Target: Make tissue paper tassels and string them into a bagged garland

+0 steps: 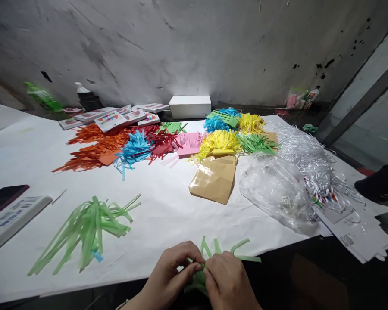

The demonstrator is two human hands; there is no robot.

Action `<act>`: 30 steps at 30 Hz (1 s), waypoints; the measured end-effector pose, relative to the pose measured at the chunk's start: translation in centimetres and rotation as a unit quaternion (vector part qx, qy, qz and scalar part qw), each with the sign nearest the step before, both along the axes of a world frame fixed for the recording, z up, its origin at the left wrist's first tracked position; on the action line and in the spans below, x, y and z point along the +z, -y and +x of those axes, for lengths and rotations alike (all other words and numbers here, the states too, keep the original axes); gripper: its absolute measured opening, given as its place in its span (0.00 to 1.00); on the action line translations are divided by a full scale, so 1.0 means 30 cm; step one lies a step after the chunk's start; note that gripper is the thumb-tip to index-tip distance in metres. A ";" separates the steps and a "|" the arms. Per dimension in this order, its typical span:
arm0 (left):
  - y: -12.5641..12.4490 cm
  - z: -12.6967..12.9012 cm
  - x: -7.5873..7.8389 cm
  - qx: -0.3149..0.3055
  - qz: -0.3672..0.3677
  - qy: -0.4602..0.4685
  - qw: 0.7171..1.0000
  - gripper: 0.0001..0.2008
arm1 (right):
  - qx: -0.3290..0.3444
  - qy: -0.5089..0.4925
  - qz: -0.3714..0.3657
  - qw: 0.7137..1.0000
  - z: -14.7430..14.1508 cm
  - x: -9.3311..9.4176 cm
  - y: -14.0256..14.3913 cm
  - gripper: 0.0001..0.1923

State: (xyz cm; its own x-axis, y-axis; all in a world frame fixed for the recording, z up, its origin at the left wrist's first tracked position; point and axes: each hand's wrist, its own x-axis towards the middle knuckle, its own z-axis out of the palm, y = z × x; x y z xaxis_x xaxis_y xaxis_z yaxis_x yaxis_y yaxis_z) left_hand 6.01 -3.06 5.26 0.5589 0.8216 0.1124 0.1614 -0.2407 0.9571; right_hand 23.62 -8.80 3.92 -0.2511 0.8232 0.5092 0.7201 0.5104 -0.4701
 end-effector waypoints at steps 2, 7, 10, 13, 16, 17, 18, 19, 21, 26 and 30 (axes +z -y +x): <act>-0.007 -0.001 0.003 -0.006 -0.002 0.007 1.000 0.06 | -0.007 -0.001 0.007 1.000 -0.004 -0.001 -0.003 0.12; -0.015 -0.008 0.010 -0.014 -0.011 -0.001 1.000 0.08 | -0.008 -0.012 0.008 1.000 -0.008 -0.011 -0.007 0.13; -0.009 -0.010 0.003 0.007 -0.043 -0.001 0.999 0.07 | 0.019 -0.080 -0.072 0.994 0.002 -0.026 0.001 0.10; -0.005 -0.005 -0.010 0.028 -0.114 0.031 0.993 0.06 | 0.002 -0.141 -0.097 0.985 0.011 -0.038 0.010 0.05; -0.006 0.000 -0.022 0.033 -0.136 0.063 0.988 0.06 | 0.040 -0.186 -0.119 0.975 0.006 -0.044 0.012 0.07; -0.007 0.000 -0.026 0.032 -0.146 0.070 0.986 0.06 | 0.049 -0.202 -0.129 0.970 0.001 -0.046 0.011 0.07; -0.008 -0.001 -0.030 0.029 -0.167 0.077 0.982 0.07 | 0.045 -0.216 -0.135 0.966 -0.005 -0.049 0.009 0.08; -0.008 -0.001 -0.033 0.026 -0.191 0.084 0.978 0.08 | 0.028 -0.222 -0.132 0.966 -0.012 -0.052 0.008 0.08; -0.007 -0.004 -0.038 0.026 -0.224 0.093 0.970 0.11 | -0.016 -0.216 -0.106 0.970 -0.024 -0.060 0.006 0.07; -0.010 -0.011 -0.029 0.030 -0.164 0.071 0.984 0.09 | 0.005 -0.258 -0.149 0.954 -0.026 -0.070 0.004 0.10; -0.025 -0.021 -0.007 0.022 -0.177 0.056 0.982 0.10 | -0.006 -0.275 -0.174 0.945 -0.014 -0.067 0.002 0.11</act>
